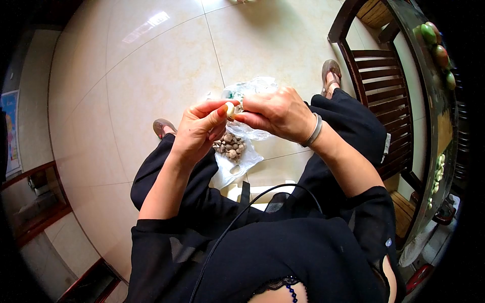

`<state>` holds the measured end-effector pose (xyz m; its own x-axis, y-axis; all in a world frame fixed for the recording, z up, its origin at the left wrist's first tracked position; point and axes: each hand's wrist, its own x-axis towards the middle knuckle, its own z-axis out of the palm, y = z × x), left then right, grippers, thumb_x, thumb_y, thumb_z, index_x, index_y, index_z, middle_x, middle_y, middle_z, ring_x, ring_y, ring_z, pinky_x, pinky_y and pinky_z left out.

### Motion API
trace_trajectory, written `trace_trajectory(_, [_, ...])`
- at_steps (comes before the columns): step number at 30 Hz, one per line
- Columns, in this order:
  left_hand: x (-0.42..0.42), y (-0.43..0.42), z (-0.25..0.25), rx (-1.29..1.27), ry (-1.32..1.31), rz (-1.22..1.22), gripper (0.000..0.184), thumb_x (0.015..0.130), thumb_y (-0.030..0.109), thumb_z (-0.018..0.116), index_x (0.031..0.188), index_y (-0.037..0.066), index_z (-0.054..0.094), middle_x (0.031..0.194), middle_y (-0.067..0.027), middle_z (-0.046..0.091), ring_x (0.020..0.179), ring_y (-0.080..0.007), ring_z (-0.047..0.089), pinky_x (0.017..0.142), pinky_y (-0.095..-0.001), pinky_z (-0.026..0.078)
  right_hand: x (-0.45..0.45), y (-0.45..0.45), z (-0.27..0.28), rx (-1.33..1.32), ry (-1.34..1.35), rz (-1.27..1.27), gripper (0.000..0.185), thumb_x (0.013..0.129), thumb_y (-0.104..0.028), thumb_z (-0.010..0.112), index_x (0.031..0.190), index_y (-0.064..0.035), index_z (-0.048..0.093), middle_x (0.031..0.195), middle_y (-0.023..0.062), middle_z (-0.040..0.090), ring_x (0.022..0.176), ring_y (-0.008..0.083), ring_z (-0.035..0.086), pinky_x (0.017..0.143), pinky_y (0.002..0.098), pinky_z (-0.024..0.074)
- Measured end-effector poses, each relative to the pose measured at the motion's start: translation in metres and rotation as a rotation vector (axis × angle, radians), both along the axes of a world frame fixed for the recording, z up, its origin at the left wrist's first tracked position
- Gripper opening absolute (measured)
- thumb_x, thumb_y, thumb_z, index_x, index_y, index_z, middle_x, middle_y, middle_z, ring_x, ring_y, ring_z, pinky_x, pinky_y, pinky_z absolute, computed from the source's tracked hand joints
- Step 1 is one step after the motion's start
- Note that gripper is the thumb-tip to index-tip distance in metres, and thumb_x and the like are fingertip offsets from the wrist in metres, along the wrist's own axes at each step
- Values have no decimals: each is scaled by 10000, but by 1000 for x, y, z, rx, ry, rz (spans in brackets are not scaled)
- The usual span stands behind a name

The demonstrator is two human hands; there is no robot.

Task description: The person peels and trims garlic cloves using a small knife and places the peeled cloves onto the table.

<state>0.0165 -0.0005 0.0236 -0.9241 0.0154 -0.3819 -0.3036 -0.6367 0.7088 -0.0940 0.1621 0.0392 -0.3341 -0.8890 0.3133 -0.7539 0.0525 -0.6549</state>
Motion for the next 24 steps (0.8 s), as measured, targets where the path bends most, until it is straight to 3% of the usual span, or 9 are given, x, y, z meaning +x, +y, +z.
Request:
trace_trajectory(2, [-1,1,2,-6,-11,1,253,834,147,567,1016,-27,587,602,8,500,449,-37,351,428,-170,281,-1,1,-1,16,7,5,240,778,-203,617,673,-28,492,559,140,488,490,291,518,442,332,398])
trace_trajectory(6, [-1,-1,-1,102,5,14,217,810,117,601,987,-9,613,731,-13,596,478,-37,385,420,-157,307,-1,1,-1,-2,-20,-52,260,740,-235,659,724,-23,510,575,131,493,499,285,520,458,321,405])
trace_trajectory(16, [-1,2,-2,91,-2,35,218,789,94,623,980,-10,614,702,-11,589,479,-35,386,420,-162,306,0,-3,-5,39,44,-92,334,743,-330,647,749,-23,516,596,122,488,516,270,524,465,316,407])
trace_trajectory(18, [-1,3,-2,91,-15,34,217,787,92,625,978,-10,614,702,-11,588,481,-34,387,420,-162,306,1,-4,-5,29,52,-88,323,751,-322,640,749,-23,517,596,122,488,516,270,524,464,316,407])
trace_trajectory(20, [-1,4,-1,20,-4,27,245,827,130,576,1017,-24,585,587,6,478,454,-44,346,421,-170,284,1,-4,-7,18,62,-84,313,759,-315,633,748,-23,519,597,122,487,515,271,524,462,317,407])
trace_trajectory(24, [-2,3,0,11,-39,28,236,825,133,581,1005,-19,588,583,9,476,455,-43,347,421,-169,282,2,-5,-8,7,48,-71,263,783,-256,614,712,-26,509,585,124,482,501,270,519,448,320,403])
